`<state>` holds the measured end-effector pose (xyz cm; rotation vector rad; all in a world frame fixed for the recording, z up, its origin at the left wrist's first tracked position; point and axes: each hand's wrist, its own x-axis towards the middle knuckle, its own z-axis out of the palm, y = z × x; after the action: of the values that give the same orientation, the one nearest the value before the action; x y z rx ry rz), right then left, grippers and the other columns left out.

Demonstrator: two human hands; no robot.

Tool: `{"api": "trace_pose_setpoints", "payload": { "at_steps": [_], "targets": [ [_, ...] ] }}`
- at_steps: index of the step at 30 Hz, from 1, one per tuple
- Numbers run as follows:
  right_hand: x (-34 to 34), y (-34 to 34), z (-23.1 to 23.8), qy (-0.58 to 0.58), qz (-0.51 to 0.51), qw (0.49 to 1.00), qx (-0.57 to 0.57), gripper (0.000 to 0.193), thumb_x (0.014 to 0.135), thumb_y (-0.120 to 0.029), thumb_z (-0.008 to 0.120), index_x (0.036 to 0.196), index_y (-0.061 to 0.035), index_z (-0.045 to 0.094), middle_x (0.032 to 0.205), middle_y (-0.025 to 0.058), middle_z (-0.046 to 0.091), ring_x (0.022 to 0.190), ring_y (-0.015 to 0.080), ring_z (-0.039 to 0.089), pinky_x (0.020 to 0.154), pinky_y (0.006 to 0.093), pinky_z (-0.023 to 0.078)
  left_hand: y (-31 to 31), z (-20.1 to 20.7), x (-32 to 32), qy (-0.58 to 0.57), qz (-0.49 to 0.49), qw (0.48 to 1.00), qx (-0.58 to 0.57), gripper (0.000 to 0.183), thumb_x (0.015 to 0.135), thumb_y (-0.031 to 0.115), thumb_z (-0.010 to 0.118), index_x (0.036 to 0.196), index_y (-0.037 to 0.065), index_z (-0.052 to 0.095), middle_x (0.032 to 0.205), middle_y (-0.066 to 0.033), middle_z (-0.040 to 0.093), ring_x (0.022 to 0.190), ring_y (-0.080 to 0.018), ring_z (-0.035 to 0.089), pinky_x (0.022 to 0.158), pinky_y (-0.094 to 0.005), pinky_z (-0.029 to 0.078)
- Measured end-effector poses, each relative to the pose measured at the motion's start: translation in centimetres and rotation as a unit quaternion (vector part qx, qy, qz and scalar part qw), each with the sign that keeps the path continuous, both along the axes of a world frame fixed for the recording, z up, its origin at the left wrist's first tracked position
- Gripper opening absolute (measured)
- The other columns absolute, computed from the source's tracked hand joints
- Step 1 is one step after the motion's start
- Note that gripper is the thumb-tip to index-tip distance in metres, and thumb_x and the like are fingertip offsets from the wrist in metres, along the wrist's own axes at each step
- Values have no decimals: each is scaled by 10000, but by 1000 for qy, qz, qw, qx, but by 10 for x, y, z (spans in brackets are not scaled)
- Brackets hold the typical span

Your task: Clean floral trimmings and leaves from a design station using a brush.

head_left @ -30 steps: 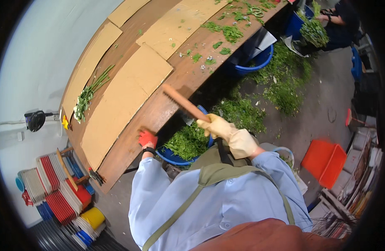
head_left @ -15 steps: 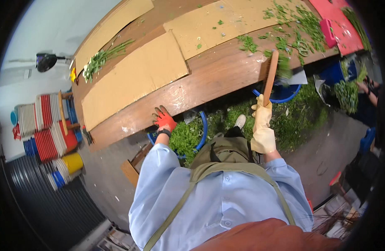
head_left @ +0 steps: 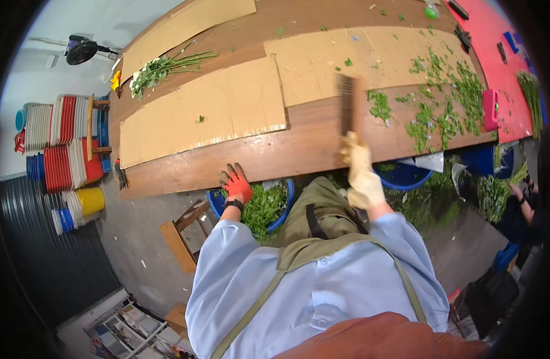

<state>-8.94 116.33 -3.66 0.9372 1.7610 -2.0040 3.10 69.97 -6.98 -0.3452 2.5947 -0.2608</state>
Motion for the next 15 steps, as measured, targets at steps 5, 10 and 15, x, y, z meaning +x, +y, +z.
{"api": "trace_pose_setpoints", "payload": {
  "at_steps": [5, 10, 15],
  "targets": [
    [-17, -26, 76, 62, -148, 986, 36, 413, 1119, -462, 701, 1286, -87, 651, 847, -2, 697, 561, 99, 612, 474, 246, 463, -5, -7, -6, 27, -12, 1000, 8, 1045, 985, 307, 665, 1794, 19, 70, 1833, -361, 44, 1629, -678, 157, 1233, -846, 219],
    [-81, -212, 128, -19, 397, 917, 18, 450, 1079, -494, 740, 1283, -94, 705, 817, 27, 740, 609, 126, 649, 563, 312, 519, -23, -25, 8, 68, -23, 997, -24, 995, 983, 257, 639, 1792, 4, 118, 1828, -380, 49, 1632, -672, 159, 1233, -853, 199],
    [-151, -335, 55, 22, 642, 766, -32, 492, 1049, -552, 758, 1215, -88, 746, 743, 46, 752, 632, 151, 683, 577, 338, 525, -9, -19, -21, 56, -42, 996, -47, 962, 974, 240, 623, 1778, -19, 164, 1820, -383, 116, 1603, -678, 252, 1228, -815, 285]
  ]
}}
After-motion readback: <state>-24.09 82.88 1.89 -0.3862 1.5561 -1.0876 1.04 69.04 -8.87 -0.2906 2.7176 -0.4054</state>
